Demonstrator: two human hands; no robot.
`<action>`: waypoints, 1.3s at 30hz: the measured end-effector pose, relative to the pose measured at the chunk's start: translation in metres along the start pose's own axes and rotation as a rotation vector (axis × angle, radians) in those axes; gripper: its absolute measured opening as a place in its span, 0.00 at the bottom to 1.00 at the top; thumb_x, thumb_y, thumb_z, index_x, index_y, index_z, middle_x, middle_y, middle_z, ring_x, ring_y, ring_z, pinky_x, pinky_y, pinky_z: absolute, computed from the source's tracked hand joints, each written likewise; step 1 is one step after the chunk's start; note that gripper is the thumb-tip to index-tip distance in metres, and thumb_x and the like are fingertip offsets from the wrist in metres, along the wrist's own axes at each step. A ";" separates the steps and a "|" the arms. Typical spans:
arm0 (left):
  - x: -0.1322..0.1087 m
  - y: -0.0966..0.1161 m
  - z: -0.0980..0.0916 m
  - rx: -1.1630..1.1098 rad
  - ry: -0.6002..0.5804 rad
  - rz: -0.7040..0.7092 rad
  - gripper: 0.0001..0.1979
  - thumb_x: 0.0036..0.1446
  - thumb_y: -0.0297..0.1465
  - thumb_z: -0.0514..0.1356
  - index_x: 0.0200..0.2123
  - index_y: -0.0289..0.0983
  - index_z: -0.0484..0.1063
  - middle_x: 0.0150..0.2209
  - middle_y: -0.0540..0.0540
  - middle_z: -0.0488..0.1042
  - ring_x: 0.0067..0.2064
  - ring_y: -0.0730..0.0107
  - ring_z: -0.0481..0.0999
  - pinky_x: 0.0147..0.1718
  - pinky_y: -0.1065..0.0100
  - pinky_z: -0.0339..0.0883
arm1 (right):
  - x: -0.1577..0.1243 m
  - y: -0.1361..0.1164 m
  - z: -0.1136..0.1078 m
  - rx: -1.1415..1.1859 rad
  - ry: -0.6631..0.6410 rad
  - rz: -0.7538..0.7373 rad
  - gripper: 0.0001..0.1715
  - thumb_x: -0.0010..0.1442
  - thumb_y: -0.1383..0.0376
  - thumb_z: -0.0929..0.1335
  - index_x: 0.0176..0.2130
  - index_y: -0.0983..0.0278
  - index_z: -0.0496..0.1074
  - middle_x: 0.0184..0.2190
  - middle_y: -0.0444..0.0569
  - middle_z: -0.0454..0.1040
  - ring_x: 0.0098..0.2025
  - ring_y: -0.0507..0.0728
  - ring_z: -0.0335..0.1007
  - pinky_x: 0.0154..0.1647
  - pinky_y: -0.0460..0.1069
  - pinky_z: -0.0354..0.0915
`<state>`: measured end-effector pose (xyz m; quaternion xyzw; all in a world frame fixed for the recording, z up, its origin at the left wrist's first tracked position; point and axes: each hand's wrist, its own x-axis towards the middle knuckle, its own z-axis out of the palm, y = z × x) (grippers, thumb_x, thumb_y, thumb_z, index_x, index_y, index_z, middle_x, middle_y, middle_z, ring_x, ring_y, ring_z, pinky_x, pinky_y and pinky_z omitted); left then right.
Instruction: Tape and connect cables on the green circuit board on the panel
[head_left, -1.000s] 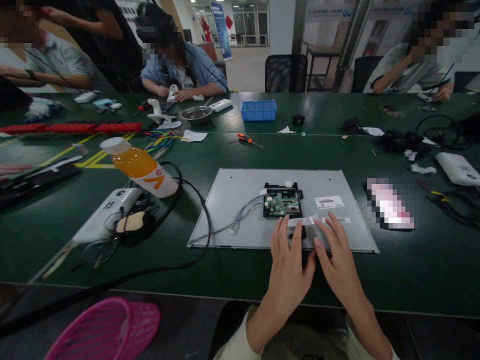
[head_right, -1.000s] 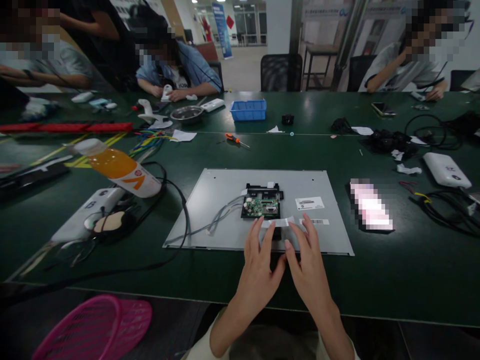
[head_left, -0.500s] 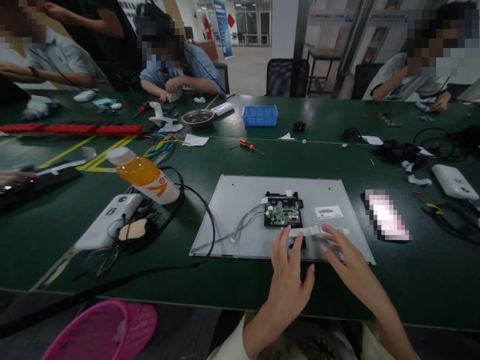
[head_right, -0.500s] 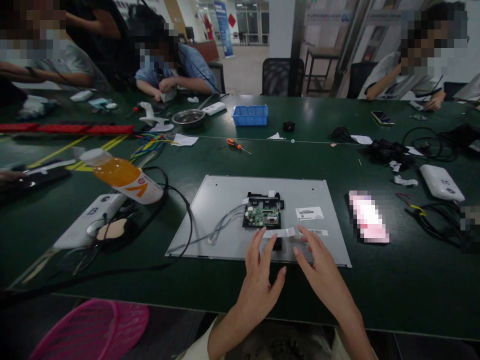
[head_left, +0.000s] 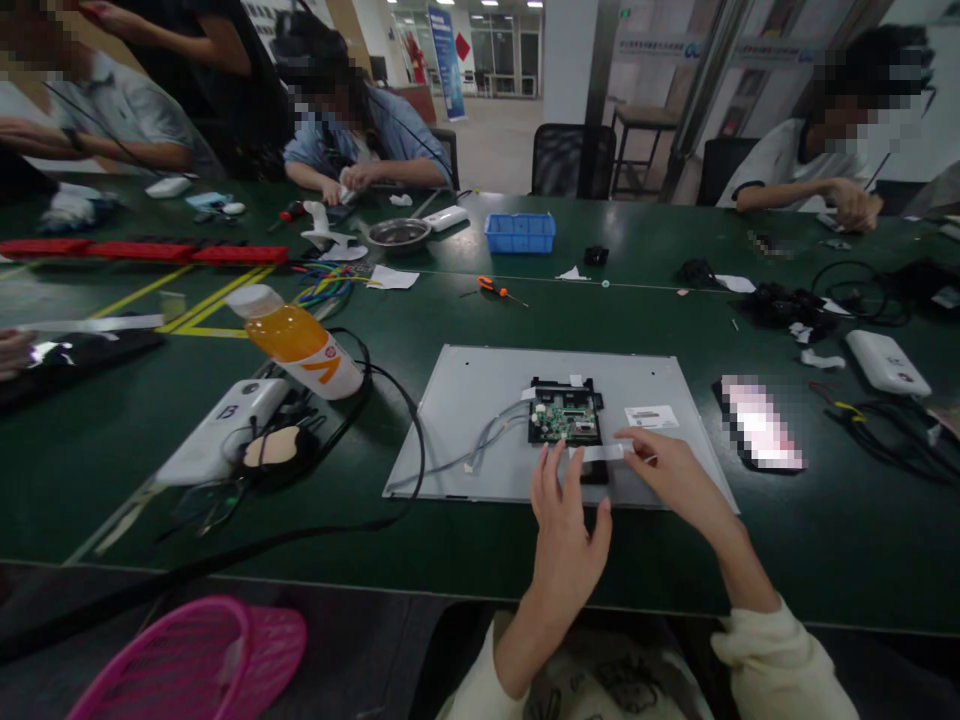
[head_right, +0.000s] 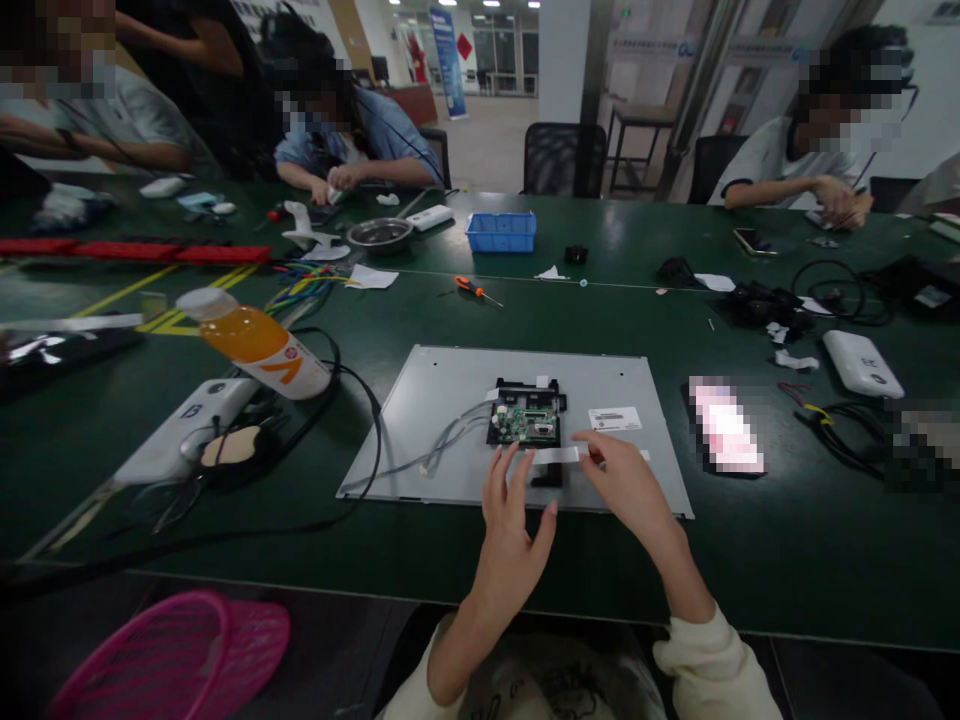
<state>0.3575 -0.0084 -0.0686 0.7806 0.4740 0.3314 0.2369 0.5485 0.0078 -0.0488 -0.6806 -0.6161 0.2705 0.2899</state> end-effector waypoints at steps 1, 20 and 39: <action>0.000 -0.001 0.000 -0.007 0.019 -0.010 0.27 0.62 0.31 0.51 0.64 0.41 0.50 0.66 0.38 0.47 0.69 0.54 0.42 0.63 0.44 0.46 | 0.000 0.000 -0.004 0.002 0.015 -0.004 0.19 0.58 0.62 0.63 0.47 0.59 0.74 0.33 0.47 0.77 0.35 0.57 0.73 0.39 0.52 0.67; 0.000 0.003 -0.010 -0.010 -0.022 0.047 0.25 0.61 0.29 0.52 0.62 0.40 0.54 0.65 0.38 0.51 0.68 0.54 0.45 0.62 0.45 0.49 | 0.040 0.007 -0.025 -0.612 0.432 0.089 0.24 0.62 0.56 0.61 0.52 0.66 0.70 0.42 0.63 0.71 0.45 0.66 0.69 0.42 0.57 0.65; 0.183 -0.096 -0.052 0.243 -0.282 -0.014 0.14 0.58 0.34 0.55 0.44 0.32 0.71 0.42 0.39 0.73 0.47 0.60 0.71 0.50 0.61 0.63 | 0.124 -0.007 0.031 -0.423 0.064 -0.241 0.14 0.62 0.71 0.62 0.42 0.64 0.75 0.43 0.54 0.76 0.49 0.58 0.69 0.51 0.51 0.61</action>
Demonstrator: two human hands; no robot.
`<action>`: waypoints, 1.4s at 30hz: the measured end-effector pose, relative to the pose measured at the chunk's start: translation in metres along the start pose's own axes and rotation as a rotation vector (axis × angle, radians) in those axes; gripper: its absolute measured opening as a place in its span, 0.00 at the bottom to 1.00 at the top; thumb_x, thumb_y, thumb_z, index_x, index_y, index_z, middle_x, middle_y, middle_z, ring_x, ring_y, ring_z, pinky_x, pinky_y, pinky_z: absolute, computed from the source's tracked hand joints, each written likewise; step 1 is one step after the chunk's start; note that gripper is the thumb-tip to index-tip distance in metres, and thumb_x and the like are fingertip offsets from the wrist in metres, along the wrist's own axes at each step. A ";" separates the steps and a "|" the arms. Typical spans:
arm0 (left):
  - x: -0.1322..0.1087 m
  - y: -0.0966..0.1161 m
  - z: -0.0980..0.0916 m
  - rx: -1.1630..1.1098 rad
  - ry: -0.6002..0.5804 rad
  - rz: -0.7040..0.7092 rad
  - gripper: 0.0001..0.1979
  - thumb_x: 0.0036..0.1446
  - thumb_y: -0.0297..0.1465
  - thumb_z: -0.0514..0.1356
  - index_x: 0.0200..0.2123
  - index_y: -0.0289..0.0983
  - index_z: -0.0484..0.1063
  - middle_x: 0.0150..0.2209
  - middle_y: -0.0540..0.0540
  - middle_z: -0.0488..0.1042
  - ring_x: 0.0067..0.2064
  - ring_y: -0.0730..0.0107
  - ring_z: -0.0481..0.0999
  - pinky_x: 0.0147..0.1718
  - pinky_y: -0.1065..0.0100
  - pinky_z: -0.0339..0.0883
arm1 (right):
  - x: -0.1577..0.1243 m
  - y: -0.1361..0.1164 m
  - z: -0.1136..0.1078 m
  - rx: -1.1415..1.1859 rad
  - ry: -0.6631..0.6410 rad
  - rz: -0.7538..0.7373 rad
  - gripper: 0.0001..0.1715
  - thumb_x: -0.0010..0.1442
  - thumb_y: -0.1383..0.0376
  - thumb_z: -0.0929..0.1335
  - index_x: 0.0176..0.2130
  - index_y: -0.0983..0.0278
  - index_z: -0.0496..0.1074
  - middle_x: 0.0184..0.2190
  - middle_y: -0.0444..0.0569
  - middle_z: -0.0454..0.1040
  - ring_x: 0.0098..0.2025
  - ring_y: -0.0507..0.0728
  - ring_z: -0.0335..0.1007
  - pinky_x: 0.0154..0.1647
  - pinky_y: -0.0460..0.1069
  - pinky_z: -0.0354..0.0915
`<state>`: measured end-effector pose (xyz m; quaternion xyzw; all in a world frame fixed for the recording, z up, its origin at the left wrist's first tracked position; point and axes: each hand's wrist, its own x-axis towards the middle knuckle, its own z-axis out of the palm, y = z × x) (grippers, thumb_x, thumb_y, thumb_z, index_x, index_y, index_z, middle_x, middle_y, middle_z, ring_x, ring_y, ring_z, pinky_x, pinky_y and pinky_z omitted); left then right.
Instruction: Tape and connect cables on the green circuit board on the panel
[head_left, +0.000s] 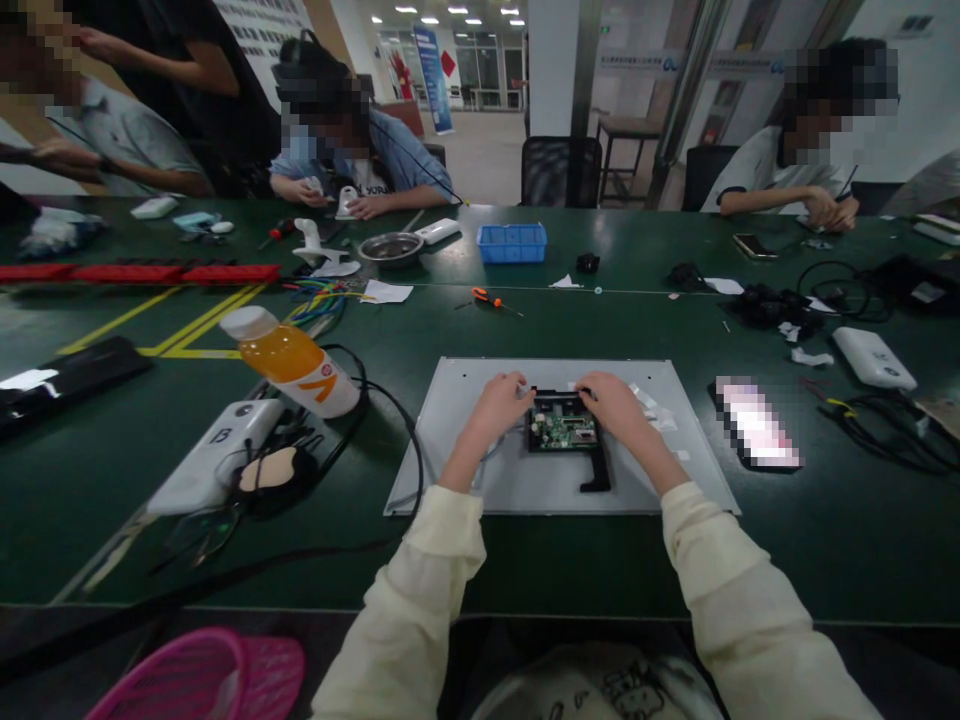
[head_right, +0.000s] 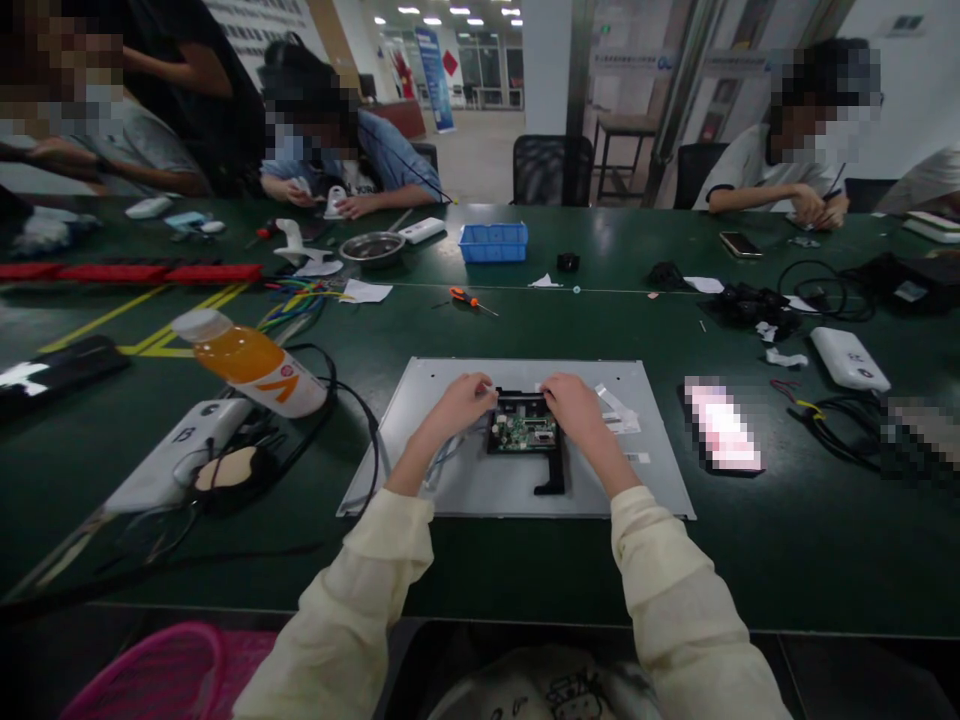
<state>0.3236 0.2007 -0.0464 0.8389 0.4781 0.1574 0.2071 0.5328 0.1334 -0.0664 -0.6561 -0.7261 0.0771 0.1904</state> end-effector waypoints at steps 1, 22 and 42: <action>0.000 -0.005 0.003 -0.008 -0.009 0.015 0.14 0.58 0.34 0.55 0.43 0.33 0.72 0.41 0.40 0.73 0.48 0.60 0.70 0.50 0.61 0.63 | 0.000 -0.001 0.001 -0.012 0.003 0.008 0.13 0.62 0.71 0.62 0.41 0.64 0.75 0.43 0.54 0.76 0.48 0.58 0.69 0.51 0.51 0.61; -0.004 -0.017 -0.001 -0.233 0.017 -0.040 0.06 0.53 0.29 0.55 0.31 0.36 0.72 0.35 0.46 0.72 0.41 0.66 0.71 0.46 0.65 0.65 | -0.042 0.053 -0.010 -0.085 0.225 0.133 0.24 0.59 0.73 0.59 0.50 0.65 0.74 0.54 0.59 0.70 0.57 0.63 0.62 0.57 0.61 0.59; 0.001 -0.031 0.011 -0.363 0.208 -0.113 0.06 0.53 0.29 0.53 0.33 0.37 0.69 0.27 0.50 0.73 0.32 0.69 0.74 0.34 0.70 0.65 | -0.047 0.046 -0.006 -0.105 0.333 0.077 0.20 0.60 0.70 0.59 0.46 0.68 0.74 0.48 0.59 0.72 0.52 0.63 0.65 0.55 0.59 0.62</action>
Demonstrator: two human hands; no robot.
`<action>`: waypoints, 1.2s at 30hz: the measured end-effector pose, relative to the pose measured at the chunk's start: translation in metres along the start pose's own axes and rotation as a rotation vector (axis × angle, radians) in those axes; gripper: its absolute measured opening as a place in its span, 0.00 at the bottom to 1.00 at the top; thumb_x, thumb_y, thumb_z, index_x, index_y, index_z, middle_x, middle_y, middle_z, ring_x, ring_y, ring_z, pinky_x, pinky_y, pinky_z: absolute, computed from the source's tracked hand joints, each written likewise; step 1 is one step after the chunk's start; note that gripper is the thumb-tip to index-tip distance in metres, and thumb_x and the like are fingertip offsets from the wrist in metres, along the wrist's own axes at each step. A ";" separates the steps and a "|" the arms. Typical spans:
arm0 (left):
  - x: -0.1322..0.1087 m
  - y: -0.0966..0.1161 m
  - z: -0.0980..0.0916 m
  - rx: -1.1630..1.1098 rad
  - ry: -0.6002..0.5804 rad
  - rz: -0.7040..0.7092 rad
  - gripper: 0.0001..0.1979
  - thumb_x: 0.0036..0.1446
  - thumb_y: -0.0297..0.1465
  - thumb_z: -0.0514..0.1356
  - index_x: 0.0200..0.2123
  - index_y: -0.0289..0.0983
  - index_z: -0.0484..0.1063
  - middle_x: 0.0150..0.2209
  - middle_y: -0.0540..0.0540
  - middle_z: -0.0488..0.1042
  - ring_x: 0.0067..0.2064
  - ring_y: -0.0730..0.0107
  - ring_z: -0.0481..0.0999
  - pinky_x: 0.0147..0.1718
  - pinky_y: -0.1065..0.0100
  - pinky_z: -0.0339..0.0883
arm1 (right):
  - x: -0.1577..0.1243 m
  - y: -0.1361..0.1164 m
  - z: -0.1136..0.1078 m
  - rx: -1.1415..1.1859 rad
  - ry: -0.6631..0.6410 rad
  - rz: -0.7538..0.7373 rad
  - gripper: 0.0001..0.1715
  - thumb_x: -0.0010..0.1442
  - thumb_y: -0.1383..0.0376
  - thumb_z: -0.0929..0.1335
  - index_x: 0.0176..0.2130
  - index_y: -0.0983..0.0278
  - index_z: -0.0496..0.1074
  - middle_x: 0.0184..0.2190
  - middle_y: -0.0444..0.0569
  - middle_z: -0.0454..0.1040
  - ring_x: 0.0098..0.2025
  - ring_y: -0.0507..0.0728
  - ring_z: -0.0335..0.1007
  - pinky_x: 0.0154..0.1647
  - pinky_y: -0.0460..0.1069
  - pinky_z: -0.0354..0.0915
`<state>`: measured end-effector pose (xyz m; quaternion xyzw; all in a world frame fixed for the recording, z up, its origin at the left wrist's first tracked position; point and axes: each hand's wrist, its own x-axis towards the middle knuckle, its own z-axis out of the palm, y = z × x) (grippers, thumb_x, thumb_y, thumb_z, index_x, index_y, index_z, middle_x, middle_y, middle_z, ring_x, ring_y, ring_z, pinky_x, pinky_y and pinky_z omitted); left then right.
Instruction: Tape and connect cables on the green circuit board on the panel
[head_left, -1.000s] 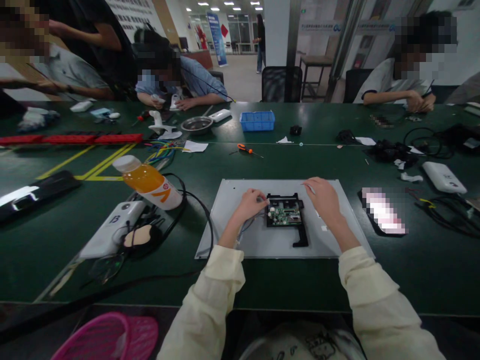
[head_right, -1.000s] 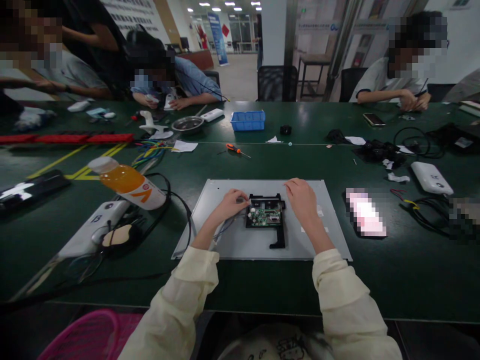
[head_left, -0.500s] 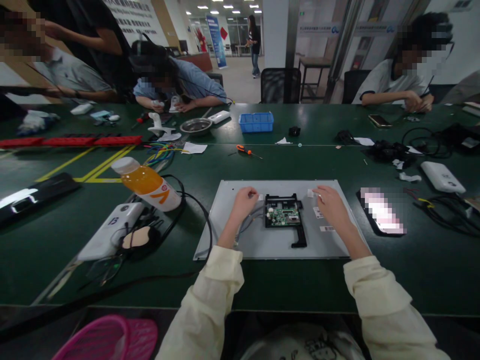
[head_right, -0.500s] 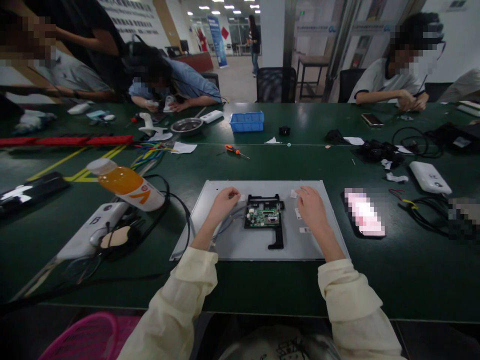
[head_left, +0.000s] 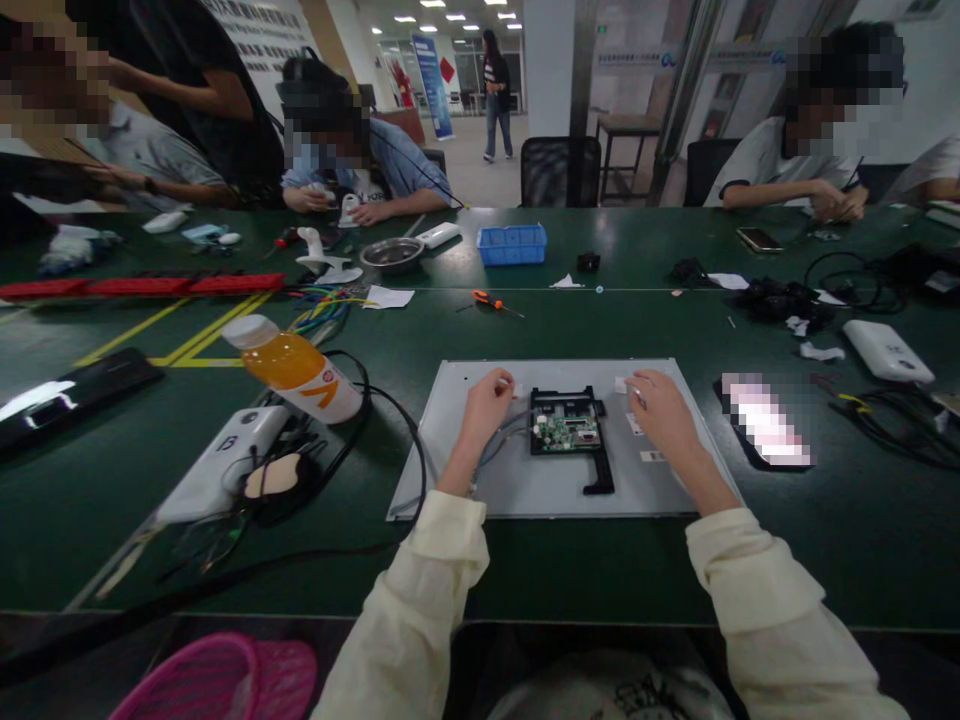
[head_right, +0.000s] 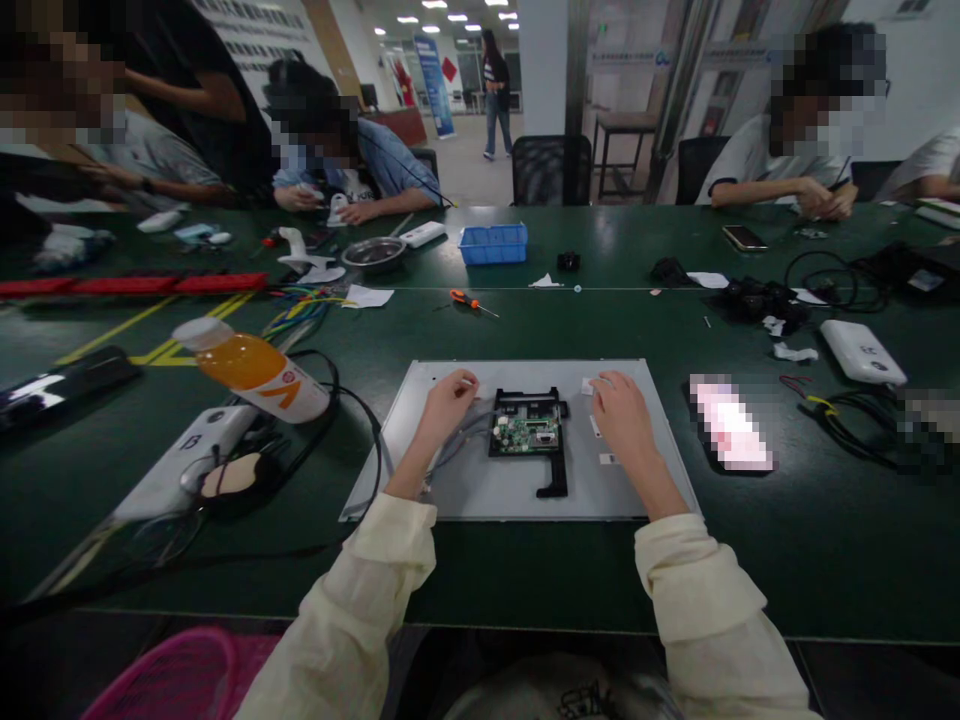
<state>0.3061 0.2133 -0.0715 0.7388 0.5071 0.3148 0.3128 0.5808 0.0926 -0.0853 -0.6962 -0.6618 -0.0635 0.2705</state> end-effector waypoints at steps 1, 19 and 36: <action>0.001 -0.002 0.001 -0.030 -0.004 -0.003 0.06 0.53 0.29 0.53 0.32 0.37 0.69 0.27 0.50 0.73 0.32 0.69 0.75 0.34 0.70 0.65 | 0.000 0.001 0.001 0.003 0.004 -0.004 0.20 0.60 0.70 0.59 0.46 0.68 0.74 0.48 0.59 0.72 0.52 0.63 0.65 0.55 0.59 0.62; -0.001 0.010 -0.006 -0.318 -0.139 -0.049 0.11 0.48 0.35 0.61 0.34 0.35 0.73 0.33 0.46 0.77 0.35 0.68 0.75 0.35 0.69 0.66 | 0.000 0.002 0.001 0.011 0.025 0.001 0.19 0.61 0.69 0.60 0.48 0.68 0.73 0.48 0.58 0.72 0.52 0.63 0.65 0.56 0.58 0.62; -0.004 0.009 -0.004 -0.183 -0.188 -0.051 0.11 0.47 0.37 0.61 0.29 0.35 0.77 0.29 0.46 0.77 0.30 0.69 0.72 0.32 0.68 0.63 | 0.000 -0.005 0.000 0.032 -0.007 -0.039 0.19 0.60 0.70 0.60 0.48 0.67 0.74 0.47 0.58 0.72 0.52 0.63 0.65 0.56 0.59 0.62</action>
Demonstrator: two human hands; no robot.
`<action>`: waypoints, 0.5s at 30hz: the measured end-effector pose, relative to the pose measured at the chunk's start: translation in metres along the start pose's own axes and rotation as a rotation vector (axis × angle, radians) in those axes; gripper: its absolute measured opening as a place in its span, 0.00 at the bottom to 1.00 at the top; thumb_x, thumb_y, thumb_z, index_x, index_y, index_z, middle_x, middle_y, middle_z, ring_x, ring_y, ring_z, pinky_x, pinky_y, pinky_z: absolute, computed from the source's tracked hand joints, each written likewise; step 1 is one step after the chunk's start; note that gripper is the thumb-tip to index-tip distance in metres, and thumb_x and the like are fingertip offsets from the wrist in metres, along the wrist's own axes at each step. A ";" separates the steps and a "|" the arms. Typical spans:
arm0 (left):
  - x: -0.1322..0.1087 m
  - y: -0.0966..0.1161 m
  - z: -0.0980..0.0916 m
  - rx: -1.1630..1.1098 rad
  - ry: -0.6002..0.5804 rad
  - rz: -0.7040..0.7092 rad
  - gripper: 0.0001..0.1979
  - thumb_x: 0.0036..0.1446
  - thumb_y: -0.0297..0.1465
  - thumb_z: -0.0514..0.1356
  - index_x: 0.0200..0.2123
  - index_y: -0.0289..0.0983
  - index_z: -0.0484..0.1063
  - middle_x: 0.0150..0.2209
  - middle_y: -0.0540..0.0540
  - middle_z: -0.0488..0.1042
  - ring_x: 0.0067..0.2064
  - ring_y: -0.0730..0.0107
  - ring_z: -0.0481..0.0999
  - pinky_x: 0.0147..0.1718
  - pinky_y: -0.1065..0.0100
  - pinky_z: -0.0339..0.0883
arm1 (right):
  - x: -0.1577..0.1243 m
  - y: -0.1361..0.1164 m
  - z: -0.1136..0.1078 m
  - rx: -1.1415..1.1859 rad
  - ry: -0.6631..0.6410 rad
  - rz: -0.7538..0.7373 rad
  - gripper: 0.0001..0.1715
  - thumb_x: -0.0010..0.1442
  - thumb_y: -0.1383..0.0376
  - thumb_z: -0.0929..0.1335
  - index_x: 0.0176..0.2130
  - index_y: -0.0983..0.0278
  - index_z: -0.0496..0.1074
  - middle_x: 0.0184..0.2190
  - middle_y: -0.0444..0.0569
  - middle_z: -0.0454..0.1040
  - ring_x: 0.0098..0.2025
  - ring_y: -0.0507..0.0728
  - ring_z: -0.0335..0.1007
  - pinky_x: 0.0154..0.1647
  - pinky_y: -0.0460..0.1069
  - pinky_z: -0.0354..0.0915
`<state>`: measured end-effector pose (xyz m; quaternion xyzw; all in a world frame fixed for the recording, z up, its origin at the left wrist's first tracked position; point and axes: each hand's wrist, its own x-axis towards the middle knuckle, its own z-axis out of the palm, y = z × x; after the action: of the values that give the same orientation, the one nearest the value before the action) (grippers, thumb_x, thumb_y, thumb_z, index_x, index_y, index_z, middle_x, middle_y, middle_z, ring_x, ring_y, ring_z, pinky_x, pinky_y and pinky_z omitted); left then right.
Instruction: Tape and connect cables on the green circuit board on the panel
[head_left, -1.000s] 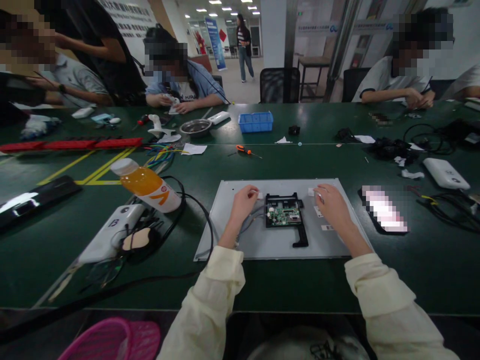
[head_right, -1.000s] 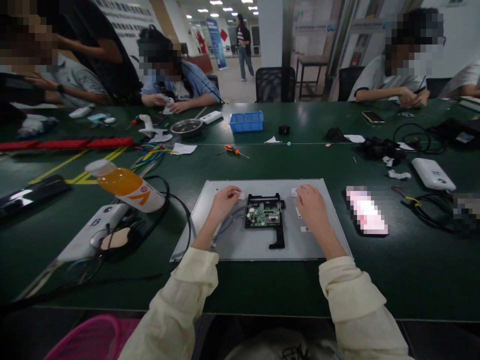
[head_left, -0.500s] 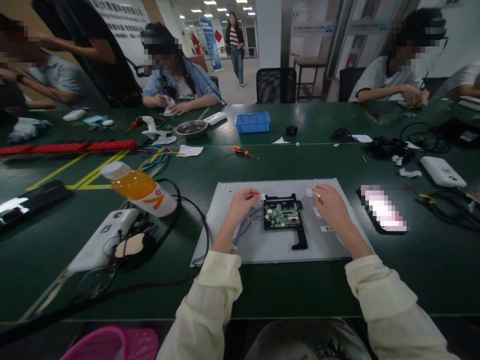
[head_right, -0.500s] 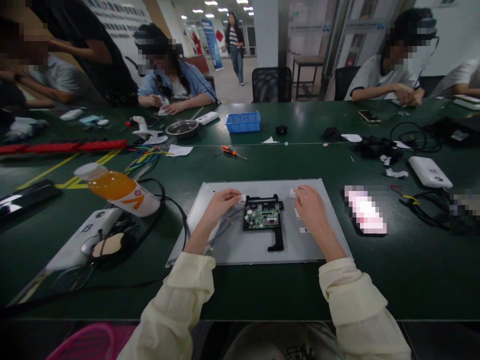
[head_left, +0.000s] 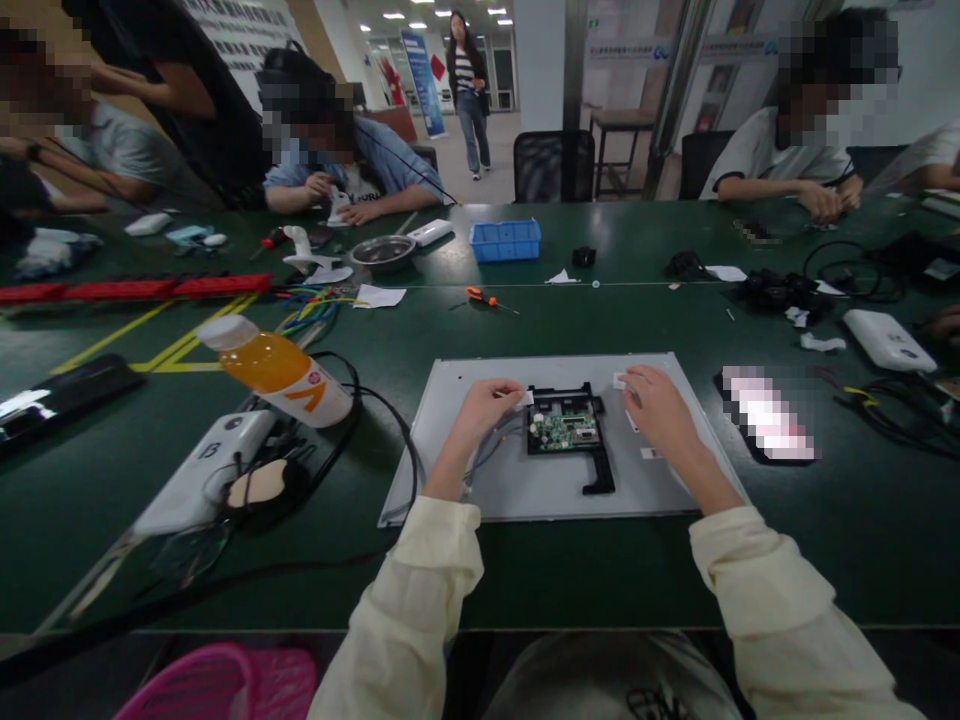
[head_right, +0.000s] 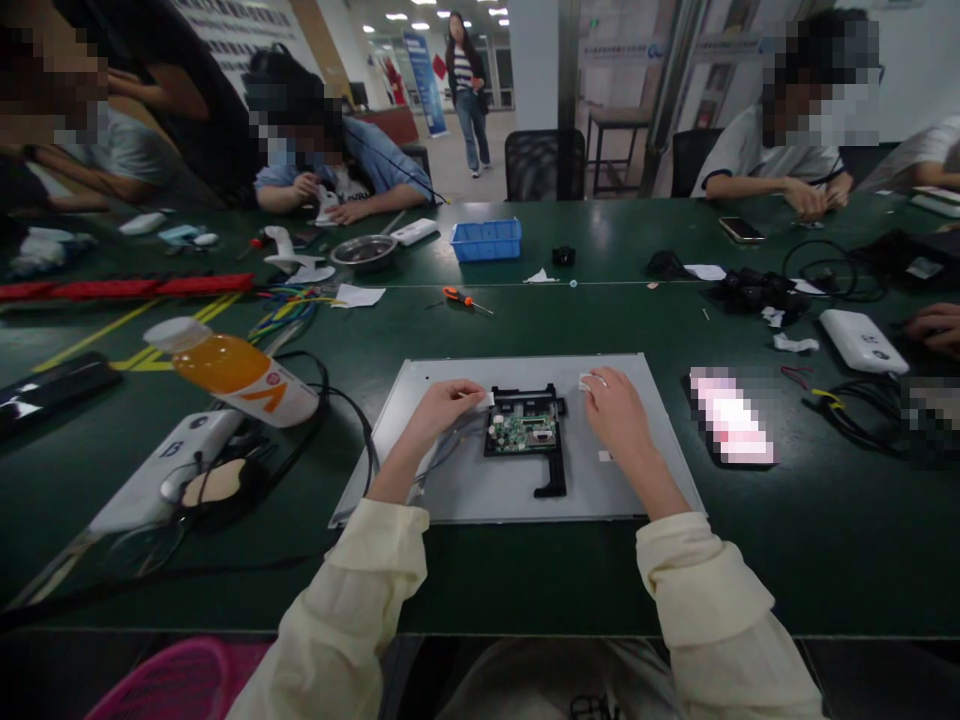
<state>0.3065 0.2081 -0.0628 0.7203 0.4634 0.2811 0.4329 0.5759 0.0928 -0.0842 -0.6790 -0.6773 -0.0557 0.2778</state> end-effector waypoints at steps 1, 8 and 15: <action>0.000 0.000 0.000 0.017 0.000 -0.004 0.11 0.47 0.37 0.61 0.29 0.35 0.77 0.29 0.46 0.77 0.30 0.68 0.72 0.32 0.68 0.63 | 0.000 0.000 0.000 -0.001 -0.001 0.000 0.19 0.60 0.70 0.60 0.48 0.67 0.74 0.47 0.58 0.72 0.52 0.63 0.65 0.56 0.59 0.62; -0.003 0.007 0.000 0.128 -0.064 0.015 0.12 0.47 0.38 0.59 0.28 0.35 0.77 0.30 0.46 0.78 0.34 0.65 0.74 0.37 0.67 0.65 | -0.001 -0.003 -0.002 -0.018 -0.017 -0.008 0.19 0.60 0.69 0.60 0.47 0.67 0.74 0.47 0.58 0.72 0.52 0.63 0.64 0.55 0.59 0.62; -0.003 0.005 0.003 0.167 -0.065 0.043 0.10 0.47 0.37 0.59 0.28 0.36 0.76 0.28 0.47 0.77 0.32 0.65 0.74 0.36 0.66 0.65 | -0.002 -0.003 -0.001 -0.012 -0.020 -0.016 0.19 0.61 0.69 0.60 0.47 0.66 0.74 0.48 0.58 0.72 0.53 0.63 0.64 0.56 0.59 0.61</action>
<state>0.3100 0.2036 -0.0596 0.7725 0.4553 0.2272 0.3800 0.5730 0.0907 -0.0829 -0.6758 -0.6849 -0.0552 0.2667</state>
